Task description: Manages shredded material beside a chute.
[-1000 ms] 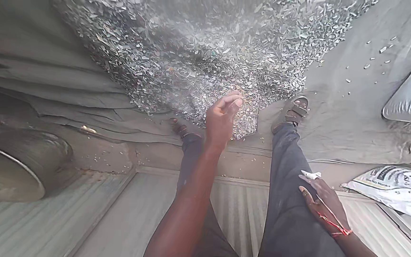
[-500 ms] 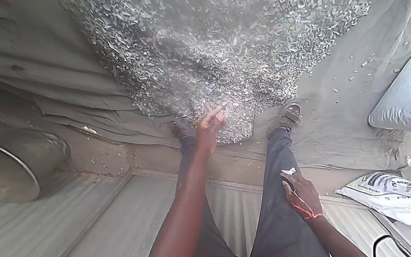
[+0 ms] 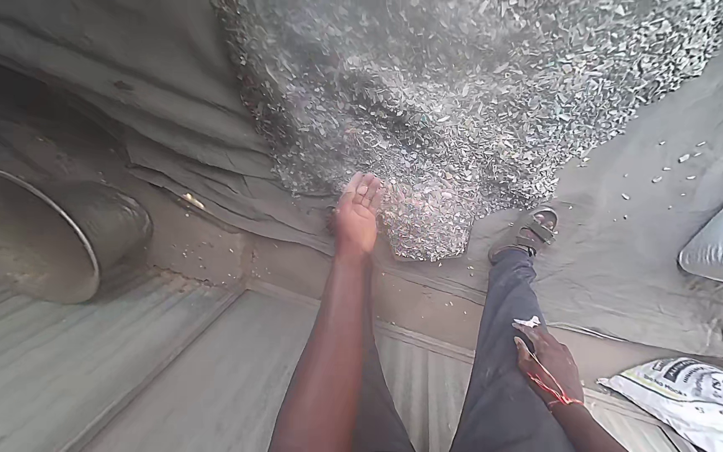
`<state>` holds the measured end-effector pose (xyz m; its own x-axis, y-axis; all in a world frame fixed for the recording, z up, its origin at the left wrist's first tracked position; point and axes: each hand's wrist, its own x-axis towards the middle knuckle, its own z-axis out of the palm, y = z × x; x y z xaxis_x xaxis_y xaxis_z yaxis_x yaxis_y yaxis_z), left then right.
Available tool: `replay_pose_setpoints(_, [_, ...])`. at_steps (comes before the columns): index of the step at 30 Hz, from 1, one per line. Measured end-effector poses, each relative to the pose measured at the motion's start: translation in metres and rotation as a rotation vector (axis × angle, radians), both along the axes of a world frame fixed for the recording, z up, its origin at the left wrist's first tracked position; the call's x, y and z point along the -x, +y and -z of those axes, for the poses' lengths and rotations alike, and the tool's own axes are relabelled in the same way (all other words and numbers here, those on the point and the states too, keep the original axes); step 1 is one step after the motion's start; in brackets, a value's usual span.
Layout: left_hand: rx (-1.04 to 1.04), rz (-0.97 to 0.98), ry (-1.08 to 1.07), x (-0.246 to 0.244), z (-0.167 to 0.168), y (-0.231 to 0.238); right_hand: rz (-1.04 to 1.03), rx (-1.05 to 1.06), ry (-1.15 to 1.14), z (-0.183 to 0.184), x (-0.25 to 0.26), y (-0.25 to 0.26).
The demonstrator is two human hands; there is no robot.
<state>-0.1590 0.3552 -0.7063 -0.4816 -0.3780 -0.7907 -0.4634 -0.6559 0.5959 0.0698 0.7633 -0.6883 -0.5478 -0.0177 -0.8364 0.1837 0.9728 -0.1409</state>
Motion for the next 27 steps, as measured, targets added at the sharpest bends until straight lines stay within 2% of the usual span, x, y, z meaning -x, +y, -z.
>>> replay_pose_setpoints(4, [-0.022, -0.161, 0.249, -0.003, -0.001, -0.071, -0.014, 0.025, -0.057, -0.002, 0.002, -0.001])
replay_pose_setpoints(7, [0.005, -0.258, 0.339, -0.001, -0.008, -0.104, -0.037, -0.015, -0.102, 0.001, 0.003, -0.004])
replay_pose_setpoints(10, [0.036, -0.216, 0.379, -0.001, -0.021, -0.124, -0.043, -0.009, -0.084, 0.005, -0.001, -0.007])
replay_pose_setpoints(16, [0.121, -0.155, 0.314, 0.004, -0.030, -0.129, -0.060, -0.045, -0.004, 0.008, -0.005, -0.011])
replay_pose_setpoints(20, [0.155, -0.173, 0.291, -0.009, -0.020, -0.134, -0.061, -0.070, -0.029, 0.004, -0.003, -0.019])
replay_pose_setpoints(27, [0.172, -0.226, 0.120, -0.019, 0.003, -0.120, -0.046, -0.076, -0.049, 0.009, -0.005, -0.015])
